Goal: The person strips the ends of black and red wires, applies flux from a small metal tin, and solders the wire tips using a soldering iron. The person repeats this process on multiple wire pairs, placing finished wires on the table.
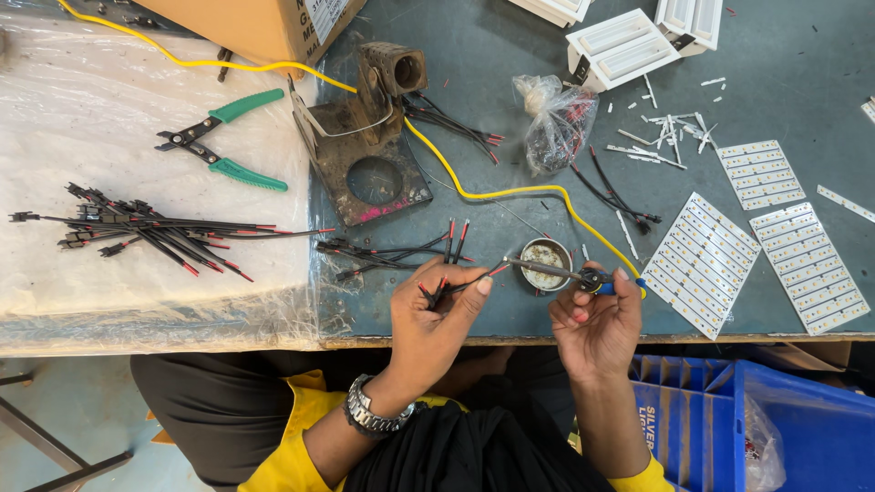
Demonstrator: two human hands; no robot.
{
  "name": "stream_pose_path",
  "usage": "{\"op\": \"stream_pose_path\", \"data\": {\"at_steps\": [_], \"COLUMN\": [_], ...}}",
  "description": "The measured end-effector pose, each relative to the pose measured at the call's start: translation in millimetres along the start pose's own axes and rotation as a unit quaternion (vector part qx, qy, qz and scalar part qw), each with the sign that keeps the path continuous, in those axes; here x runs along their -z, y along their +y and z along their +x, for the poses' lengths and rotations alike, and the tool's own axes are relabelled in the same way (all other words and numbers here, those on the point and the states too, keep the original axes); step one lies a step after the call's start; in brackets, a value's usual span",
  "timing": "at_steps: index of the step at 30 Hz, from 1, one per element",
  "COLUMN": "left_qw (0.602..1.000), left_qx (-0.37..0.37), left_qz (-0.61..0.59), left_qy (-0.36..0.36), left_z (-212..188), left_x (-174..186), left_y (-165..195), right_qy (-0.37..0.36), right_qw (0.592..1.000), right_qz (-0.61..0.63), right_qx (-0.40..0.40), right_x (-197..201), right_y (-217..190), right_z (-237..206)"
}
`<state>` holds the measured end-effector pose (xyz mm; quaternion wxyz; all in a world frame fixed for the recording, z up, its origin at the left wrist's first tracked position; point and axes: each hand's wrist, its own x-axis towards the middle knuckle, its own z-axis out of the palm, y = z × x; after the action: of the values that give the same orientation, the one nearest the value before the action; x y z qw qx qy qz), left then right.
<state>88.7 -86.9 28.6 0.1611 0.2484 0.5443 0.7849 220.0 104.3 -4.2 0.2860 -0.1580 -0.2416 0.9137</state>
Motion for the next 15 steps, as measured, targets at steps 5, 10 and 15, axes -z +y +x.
{"op": "stream_pose_path", "data": {"at_steps": [5, 10, 15], "left_qw": [1.0, 1.0, 1.0], "left_qx": [-0.005, -0.001, 0.001], "left_qz": [-0.001, -0.004, -0.013], "left_qy": [-0.001, -0.003, 0.002], "left_z": [-0.9, -0.5, -1.2], "left_x": [-0.4, 0.4, -0.5], "left_y": [-0.8, -1.0, -1.4], "right_qy": [0.011, 0.014, 0.02], "right_qw": [1.0, 1.0, 1.0], "right_qz": [-0.003, -0.003, -0.004], "right_qx": [0.006, 0.01, 0.007], "right_x": [-0.2, -0.3, -0.3], "right_y": [-0.3, -1.9, -0.8], "right_z": [0.4, 1.2, 0.9]}}
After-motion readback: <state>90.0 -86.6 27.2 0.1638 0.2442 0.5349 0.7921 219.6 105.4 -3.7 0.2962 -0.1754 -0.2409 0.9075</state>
